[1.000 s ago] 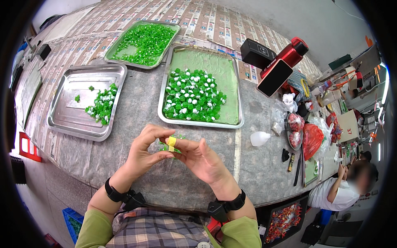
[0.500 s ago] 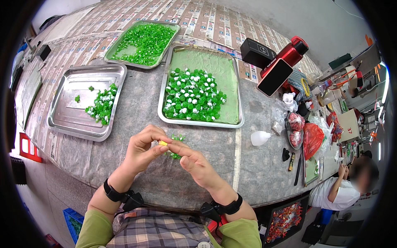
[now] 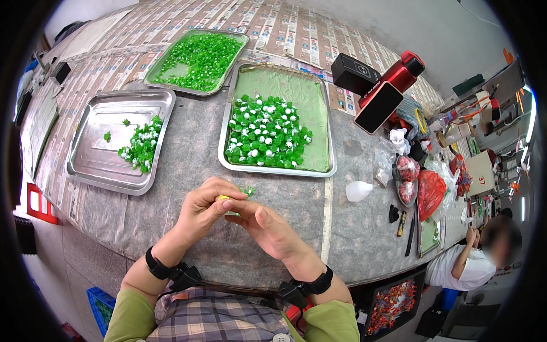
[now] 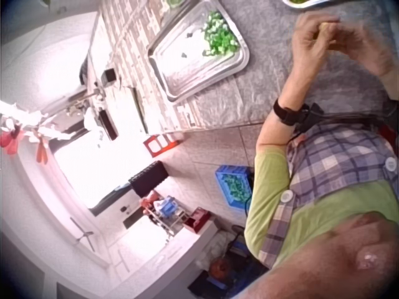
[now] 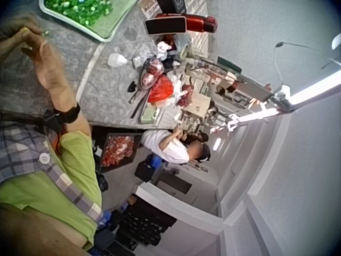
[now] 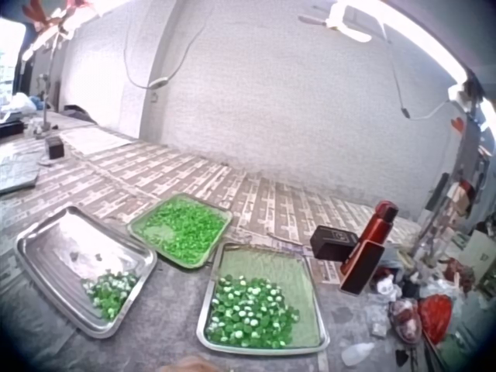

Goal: The person applies glue to green plastic pieces, presses white plastic eyes onto them, and places the assembled pieces on the table.

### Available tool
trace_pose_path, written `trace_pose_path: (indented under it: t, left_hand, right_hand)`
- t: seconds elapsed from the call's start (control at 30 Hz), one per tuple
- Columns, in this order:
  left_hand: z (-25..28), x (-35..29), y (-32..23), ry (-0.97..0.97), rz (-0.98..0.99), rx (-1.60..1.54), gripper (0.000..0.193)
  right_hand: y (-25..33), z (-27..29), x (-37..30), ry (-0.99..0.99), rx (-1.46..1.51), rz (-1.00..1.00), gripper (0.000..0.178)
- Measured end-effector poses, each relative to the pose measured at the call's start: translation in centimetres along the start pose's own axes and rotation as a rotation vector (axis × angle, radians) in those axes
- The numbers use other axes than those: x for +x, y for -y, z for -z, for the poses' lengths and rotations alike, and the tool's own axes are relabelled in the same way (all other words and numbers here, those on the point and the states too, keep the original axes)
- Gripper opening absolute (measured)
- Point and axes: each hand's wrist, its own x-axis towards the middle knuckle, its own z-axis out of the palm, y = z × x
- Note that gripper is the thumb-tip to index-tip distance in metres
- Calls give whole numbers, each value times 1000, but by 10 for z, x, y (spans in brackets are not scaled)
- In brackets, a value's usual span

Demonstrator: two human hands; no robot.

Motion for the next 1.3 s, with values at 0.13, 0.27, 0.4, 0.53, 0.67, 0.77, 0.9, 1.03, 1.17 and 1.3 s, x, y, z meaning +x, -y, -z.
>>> trace_pose_path:
  t: [0.13, 0.27, 0.4, 0.53, 0.67, 0.77, 0.9, 1.03, 1.17, 1.3]
  left_hand:
    - [-4, 0, -4, -13, 45, -5, 23]
    - [-7, 2, -7, -5, -14, -221, 23]
    - [4, 3, 5, 166, -108, -150, 28]
    - [1, 2, 2, 164, -60, -227, 27]
    - [-5, 0, -8, 98, 0, -305, 23]
    - [-3, 3, -5, 140, -13, -348, 23]
    - [0, 4, -1, 197, -28, -331, 25]
    - [-6, 0, -4, 148, 40, -407, 26]
    - [-9, 1, -6, 189, 114, -423, 32]
    - [-11, 0, -7, 237, 267, -522, 32]
  right_hand:
    - [3, -4, 0, -29, 68, -53, 67]
    - [4, 0, 0, 1, 114, -74, 70]
    - [3, -1, -1, 17, 159, -77, 72]
    - [-1, 1, -4, 11, 226, -84, 74]
    - [0, 1, -3, 40, 259, -89, 76]
    - [-1, 1, -3, 72, 330, -68, 75]
    - [1, -3, -7, 7, 291, -83, 71]
    - [7, -8, -11, 3, 85, -35, 65]
    - [3, -1, -22, -24, -190, -32, 62]
    - [12, 3, -26, -59, -232, -33, 50]
